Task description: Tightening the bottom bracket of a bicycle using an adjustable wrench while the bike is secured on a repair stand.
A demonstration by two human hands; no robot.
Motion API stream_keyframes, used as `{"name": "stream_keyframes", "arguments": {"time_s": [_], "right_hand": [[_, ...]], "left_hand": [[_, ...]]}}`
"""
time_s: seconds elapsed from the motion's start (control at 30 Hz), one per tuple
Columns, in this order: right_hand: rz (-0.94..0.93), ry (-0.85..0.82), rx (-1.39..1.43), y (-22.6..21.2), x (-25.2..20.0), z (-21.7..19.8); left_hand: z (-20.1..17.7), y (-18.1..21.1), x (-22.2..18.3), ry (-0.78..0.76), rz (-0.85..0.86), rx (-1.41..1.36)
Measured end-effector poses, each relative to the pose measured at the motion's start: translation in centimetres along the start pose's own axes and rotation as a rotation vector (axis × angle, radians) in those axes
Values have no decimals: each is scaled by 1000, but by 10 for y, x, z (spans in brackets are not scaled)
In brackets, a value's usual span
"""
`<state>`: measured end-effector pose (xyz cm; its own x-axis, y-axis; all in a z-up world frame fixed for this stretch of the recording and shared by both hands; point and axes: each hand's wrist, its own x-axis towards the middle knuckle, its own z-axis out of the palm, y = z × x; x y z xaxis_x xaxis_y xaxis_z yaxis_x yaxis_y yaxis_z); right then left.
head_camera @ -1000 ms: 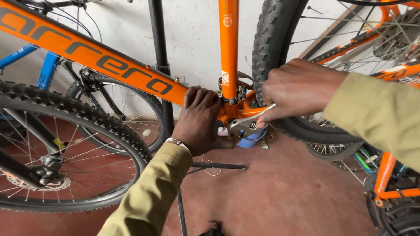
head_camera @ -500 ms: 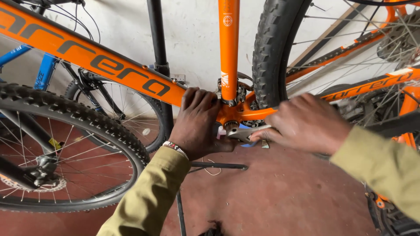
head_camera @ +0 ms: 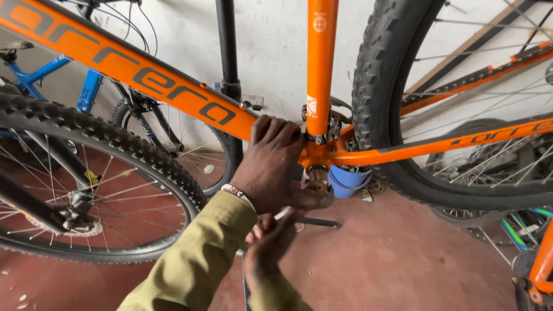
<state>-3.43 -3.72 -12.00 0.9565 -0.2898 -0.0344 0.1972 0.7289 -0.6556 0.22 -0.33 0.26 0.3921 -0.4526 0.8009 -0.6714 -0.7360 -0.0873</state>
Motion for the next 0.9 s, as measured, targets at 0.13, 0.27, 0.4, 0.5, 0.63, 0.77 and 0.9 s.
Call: {"name": "stream_keyframes", "arguments": {"time_s": [0.13,0.27,0.4,0.5,0.63,0.77,0.9], "right_hand": [[189,104,3,-3,-15,9],[275,175,-107,32,-41,-48],[449,440,-516,12,-27,-113],[313,319,-538,-26,4,-157],[-404,-230,-1123,-157,16,-118],[-981,-620,-1959,-257,38,-48],[-807,-590,-2690,-292,32,27]], "left_hand": [[1,-3,1,12,-5,-3],[2,-6,-3,15,38,13],[-4,0,-6,-11,-4,-2],[-4,-5,-11,-32,47,66],[-4,-7,-15,-93,63,153],[-8,-9,-10,-92,37,192],[-11,-9,-2,-28,71,229]]}}
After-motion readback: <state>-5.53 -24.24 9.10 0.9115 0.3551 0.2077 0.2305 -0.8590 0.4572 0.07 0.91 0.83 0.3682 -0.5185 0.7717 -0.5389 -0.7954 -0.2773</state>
